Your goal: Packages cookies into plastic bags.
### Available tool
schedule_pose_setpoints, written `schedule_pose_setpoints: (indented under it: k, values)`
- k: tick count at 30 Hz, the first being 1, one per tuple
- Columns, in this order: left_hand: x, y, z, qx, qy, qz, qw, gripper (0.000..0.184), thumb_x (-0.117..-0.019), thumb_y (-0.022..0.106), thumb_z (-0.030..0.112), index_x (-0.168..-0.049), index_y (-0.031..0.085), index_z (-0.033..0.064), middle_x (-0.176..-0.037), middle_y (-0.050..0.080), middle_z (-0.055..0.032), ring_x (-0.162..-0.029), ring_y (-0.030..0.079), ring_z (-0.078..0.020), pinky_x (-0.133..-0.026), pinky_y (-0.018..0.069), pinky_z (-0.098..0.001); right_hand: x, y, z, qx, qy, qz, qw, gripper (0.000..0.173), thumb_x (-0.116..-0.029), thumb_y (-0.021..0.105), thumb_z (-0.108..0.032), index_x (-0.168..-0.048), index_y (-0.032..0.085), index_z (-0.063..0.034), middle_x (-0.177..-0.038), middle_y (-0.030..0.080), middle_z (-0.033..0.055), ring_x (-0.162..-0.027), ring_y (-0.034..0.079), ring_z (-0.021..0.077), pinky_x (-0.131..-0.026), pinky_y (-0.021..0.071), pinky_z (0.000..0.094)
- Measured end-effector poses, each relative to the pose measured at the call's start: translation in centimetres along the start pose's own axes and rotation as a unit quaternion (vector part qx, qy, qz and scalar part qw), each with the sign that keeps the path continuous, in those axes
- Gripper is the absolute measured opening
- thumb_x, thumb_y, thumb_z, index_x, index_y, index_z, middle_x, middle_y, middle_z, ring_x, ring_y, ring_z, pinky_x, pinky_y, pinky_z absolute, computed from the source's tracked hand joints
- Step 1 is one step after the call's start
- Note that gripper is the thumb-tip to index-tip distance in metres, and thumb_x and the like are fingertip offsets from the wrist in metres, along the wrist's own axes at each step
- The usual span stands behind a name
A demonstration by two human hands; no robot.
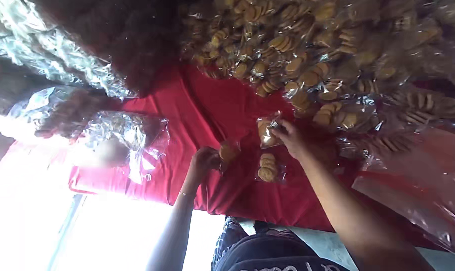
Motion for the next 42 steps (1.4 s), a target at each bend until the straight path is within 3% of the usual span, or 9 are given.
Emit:
schedule_pose_setpoints:
  k: [3,6,10,14,20,27,32,36,42]
  values:
    - [0.4,0.4,2.1,-0.241,0.198,-0.036,0.949,0.011,-0.0886,0.074,0.022,-0.088,0.08,0.0127,-0.131,0.064,-0.0188,-0.13,0.051,-0.043,-0.109,0.0295,-0.0687,1.5,2.4,-4.9,0.146,-0.12,-0.129,0.973,0.025,-0.0985,0.063,-0.007,-0.119,0.065,0.0067,-0.112,0.068,0.0213,-0.103,0.068,0.0275,-0.095,0.0545,0.0462]
    - [0.4,1.7,1.4,-0.264,0.263,-0.128,0.919,0.017,-0.0937,0.07,0.03,-0.097,0.08,0.017,-0.156,0.043,-0.0233,-0.149,0.027,-0.0501,-0.114,0.0113,-0.0779,3.3,6.1,-6.3,0.201,-0.157,-0.313,0.915,0.021,-0.0983,0.062,-0.011,-0.111,0.072,0.0015,-0.109,0.071,0.0186,-0.103,0.068,0.027,-0.094,0.0524,0.0439]
    - [1.3,2.9,-2.3,-0.196,0.255,-0.17,0.932,0.015,-0.0936,0.068,0.012,-0.104,0.075,0.004,-0.127,0.066,-0.0225,-0.115,0.066,-0.0359,-0.098,0.0536,-0.0509,5.8,7.7,-1.1,0.015,-0.118,-0.333,0.935,0.035,-0.0986,0.063,-0.021,-0.119,0.067,0.0069,-0.121,0.065,0.0188,-0.11,0.061,0.0157,-0.098,0.0492,0.0285]
    - [4.8,4.4,-4.1,-0.095,0.266,-0.076,0.956,0.019,-0.0944,0.071,0.026,-0.094,0.074,0.0073,-0.109,0.069,-0.0135,-0.11,0.064,-0.02,-0.101,0.0508,-0.0326,12.7,9.4,1.5,0.06,-0.225,-0.198,0.952,0.086,-0.0793,0.081,-0.048,-0.142,0.052,0.0016,-0.142,0.055,0.0221,-0.132,0.054,0.0266,-0.111,0.0448,0.0403]
    - [6.5,5.8,-1.1,-0.041,0.294,-0.116,0.948,0.046,-0.097,0.067,0.042,-0.133,0.051,0.0171,-0.143,0.052,-0.0084,-0.136,0.051,-0.014,-0.114,0.0431,-0.0306,16.1,8.9,3.9,0.202,-0.42,0.013,0.885,0.039,-0.099,0.066,-0.03,-0.134,0.054,-0.0181,-0.129,0.057,0.0114,-0.124,0.055,0.0245,-0.11,0.0425,0.0383]
    - [4.7,6.9,-3.0,0.026,0.196,-0.251,0.947,0.023,-0.0957,0.069,0.017,-0.111,0.073,0.0002,-0.118,0.073,-0.0129,-0.117,0.066,-0.016,-0.106,0.0511,-0.0326,17.5,8.1,6.8,0.07,-0.269,-0.027,0.96,0.086,-0.0869,0.07,-0.059,-0.146,0.044,-0.0015,-0.148,0.049,0.0233,-0.142,0.046,0.026,-0.118,0.0361,0.0365]
    - [1.4,9.0,0.8,0.064,0.103,-0.318,0.94,0.06,-0.0991,0.053,0.057,-0.122,0.067,0.0039,-0.137,0.058,-0.0115,-0.129,0.053,-0.0142,-0.104,0.049,-0.0315,20.7,6.1,7.5,0.088,-0.244,0.026,0.966,0.049,-0.0856,0.078,-0.038,-0.119,0.066,-0.0045,-0.121,0.067,0.0186,-0.118,0.062,0.0284,-0.106,0.0478,0.0402]
    - [-5.6,12.8,1.0,-0.201,0.047,-0.336,0.919,0.057,-0.0921,0.073,0.034,-0.134,0.061,-0.0029,-0.139,0.054,-0.0262,-0.131,0.051,-0.0414,-0.108,0.0415,-0.0581,22.0,3.8,8.3,0.144,-0.249,0.065,0.956,0.049,-0.0877,0.076,-0.033,-0.127,0.063,-0.0079,-0.128,0.063,0.0171,-0.125,0.058,0.0267,-0.111,0.0446,0.0378]
    - [-3.6,16.7,2.5,0.006,0.073,-0.464,0.883,0.02,-0.0958,0.065,0.008,-0.111,0.066,-0.0046,-0.11,0.07,-0.0083,-0.1,0.066,-0.0064,-0.093,0.054,-0.0263,21.3,1.7,8.6,0.152,-0.209,0.146,0.955,0.055,-0.0884,0.074,-0.045,-0.133,0.059,-0.0172,-0.134,0.06,0.0111,-0.131,0.051,0.0237,-0.114,0.0382,0.0406]
Point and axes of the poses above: each hand's wrist, its own x-axis away from the middle knuckle, its own y-axis out of the palm, z = x × y, the point moved 2 cm from there along -x, towards the middle knuckle
